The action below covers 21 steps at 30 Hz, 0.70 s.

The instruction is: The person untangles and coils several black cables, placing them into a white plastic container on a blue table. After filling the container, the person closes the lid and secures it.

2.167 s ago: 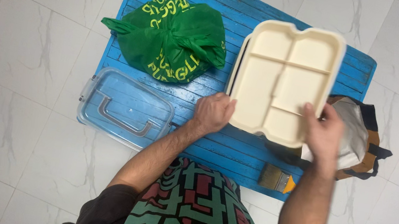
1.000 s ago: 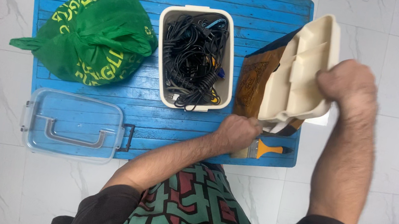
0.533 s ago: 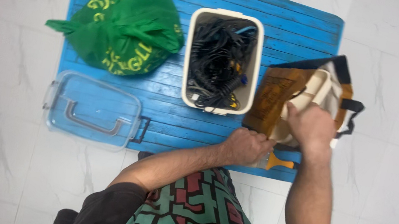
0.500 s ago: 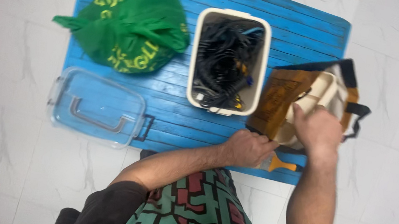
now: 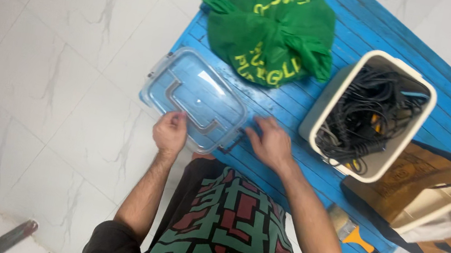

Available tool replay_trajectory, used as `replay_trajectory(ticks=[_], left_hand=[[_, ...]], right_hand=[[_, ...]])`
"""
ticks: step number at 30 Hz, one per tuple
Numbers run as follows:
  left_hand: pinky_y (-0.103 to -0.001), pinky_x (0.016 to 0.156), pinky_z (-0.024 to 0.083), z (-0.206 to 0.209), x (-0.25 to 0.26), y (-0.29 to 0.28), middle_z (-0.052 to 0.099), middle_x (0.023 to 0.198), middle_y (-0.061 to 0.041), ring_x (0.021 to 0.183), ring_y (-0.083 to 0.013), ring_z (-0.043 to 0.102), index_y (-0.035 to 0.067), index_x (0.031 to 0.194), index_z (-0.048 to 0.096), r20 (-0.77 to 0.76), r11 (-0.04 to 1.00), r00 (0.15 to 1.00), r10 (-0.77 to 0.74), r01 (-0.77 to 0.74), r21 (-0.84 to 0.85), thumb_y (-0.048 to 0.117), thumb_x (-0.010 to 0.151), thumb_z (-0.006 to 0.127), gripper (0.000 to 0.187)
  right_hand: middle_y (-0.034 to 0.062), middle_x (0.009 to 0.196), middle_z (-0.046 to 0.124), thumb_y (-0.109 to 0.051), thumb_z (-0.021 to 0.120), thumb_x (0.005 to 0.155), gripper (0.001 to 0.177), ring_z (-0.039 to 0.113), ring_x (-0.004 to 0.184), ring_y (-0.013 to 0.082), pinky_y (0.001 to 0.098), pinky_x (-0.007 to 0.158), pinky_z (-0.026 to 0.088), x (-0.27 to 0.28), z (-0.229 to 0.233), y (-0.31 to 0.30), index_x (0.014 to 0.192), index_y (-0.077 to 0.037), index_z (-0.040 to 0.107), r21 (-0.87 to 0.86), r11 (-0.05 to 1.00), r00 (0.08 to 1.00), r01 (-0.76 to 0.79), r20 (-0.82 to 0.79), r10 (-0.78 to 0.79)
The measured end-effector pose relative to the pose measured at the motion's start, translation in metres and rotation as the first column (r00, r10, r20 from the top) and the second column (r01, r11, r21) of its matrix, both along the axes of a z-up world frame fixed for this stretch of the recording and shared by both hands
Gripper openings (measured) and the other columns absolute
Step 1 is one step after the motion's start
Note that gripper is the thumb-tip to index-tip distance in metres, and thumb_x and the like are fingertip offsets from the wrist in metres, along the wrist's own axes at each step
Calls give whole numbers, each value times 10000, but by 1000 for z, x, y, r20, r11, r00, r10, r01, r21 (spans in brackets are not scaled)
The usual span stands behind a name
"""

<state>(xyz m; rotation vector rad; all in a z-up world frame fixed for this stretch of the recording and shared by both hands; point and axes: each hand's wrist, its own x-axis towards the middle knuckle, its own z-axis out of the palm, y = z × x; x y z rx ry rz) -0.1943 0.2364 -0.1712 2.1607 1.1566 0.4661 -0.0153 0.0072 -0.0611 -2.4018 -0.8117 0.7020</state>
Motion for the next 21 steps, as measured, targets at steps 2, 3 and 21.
replay_trajectory(ticks=[2, 3, 21], left_hand=[[-424, 667, 545, -16, -25, 23, 730, 758, -70, 713, -266, 707, 101, 913, 744, -137, 994, 985, 104, -106, -7, 316, 904, 792, 220], [-410, 656, 543, -22, -33, 29, 725, 749, -81, 696, -253, 700, 60, 964, 698, -134, 987, 981, 138, -147, -61, 320, 890, 821, 297], [-346, 972, 565, 63, -16, -48, 535, 1227, -138, 1073, -215, 612, 11, 1203, 525, 710, 842, 642, -290, 523, -129, 37, 996, 572, 213]], right_hand=[[208, 1286, 625, -443, 689, 921, 626, 646, 1077, 391, 479, 844, 565, 3, -25, 37, 1371, -22, 580, 25, 999, 976, -33, 214, 26], [232, 1352, 588, -475, 697, 899, 715, 625, 1127, 403, 476, 846, 563, 1, -33, 49, 1406, 3, 531, 36, 998, 947, -48, 320, 34], [104, 910, 691, -82, 697, 878, 252, 694, 783, 234, 352, 663, 584, -68, 37, -8, 1125, -42, 668, 490, 871, 995, -27, 96, -23]])
